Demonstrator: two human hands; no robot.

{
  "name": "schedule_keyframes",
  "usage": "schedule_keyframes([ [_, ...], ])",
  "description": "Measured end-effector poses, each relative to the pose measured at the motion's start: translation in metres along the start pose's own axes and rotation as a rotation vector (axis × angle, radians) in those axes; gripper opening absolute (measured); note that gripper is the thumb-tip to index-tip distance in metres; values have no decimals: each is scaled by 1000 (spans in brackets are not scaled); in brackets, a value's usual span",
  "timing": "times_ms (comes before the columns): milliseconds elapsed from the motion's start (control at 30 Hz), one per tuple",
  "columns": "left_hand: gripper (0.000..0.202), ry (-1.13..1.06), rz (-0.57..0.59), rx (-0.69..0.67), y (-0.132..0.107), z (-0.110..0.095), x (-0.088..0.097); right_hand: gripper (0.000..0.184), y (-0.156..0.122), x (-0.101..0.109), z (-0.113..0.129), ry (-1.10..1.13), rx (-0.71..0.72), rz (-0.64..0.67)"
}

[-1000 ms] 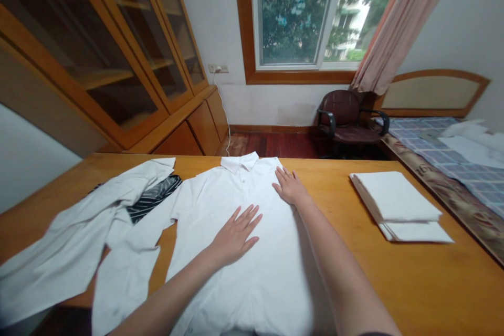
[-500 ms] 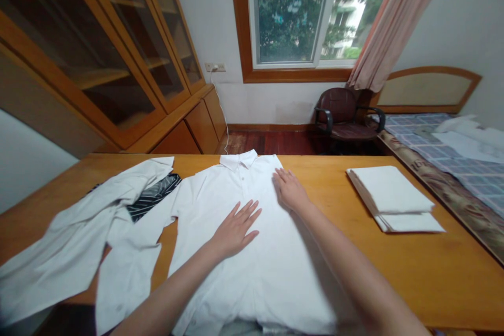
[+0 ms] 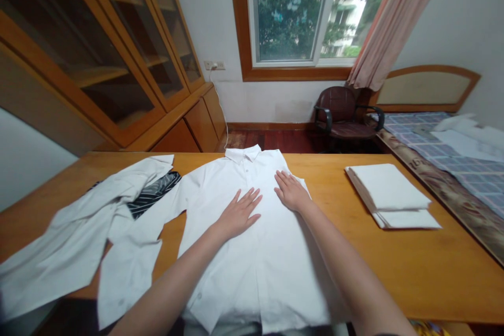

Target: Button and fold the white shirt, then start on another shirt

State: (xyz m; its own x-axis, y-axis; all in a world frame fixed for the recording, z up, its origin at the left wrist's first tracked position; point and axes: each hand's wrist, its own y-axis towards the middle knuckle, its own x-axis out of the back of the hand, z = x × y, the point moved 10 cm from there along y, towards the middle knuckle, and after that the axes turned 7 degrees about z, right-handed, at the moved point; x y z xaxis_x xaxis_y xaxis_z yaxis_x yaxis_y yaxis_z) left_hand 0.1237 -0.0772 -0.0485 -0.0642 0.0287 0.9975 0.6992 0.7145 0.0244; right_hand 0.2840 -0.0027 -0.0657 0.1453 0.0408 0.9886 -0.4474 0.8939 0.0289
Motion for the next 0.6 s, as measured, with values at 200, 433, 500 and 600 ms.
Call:
schedule_keyframes([
  [200,58,-5,-15,-33,-10,-28,0,60,3,1,-33,-36,-62,1],
  [433,60,-10,10,-116,-53,-50,5,60,1,1,-46,-32,-51,-12],
  [500,60,1,16,-117,-62,-49,6,61,1,0,-46,-31,-51,-10],
  [600,61,9,11,-119,-71,-48,8,61,1,-1,-45,-38,-55,-2],
])
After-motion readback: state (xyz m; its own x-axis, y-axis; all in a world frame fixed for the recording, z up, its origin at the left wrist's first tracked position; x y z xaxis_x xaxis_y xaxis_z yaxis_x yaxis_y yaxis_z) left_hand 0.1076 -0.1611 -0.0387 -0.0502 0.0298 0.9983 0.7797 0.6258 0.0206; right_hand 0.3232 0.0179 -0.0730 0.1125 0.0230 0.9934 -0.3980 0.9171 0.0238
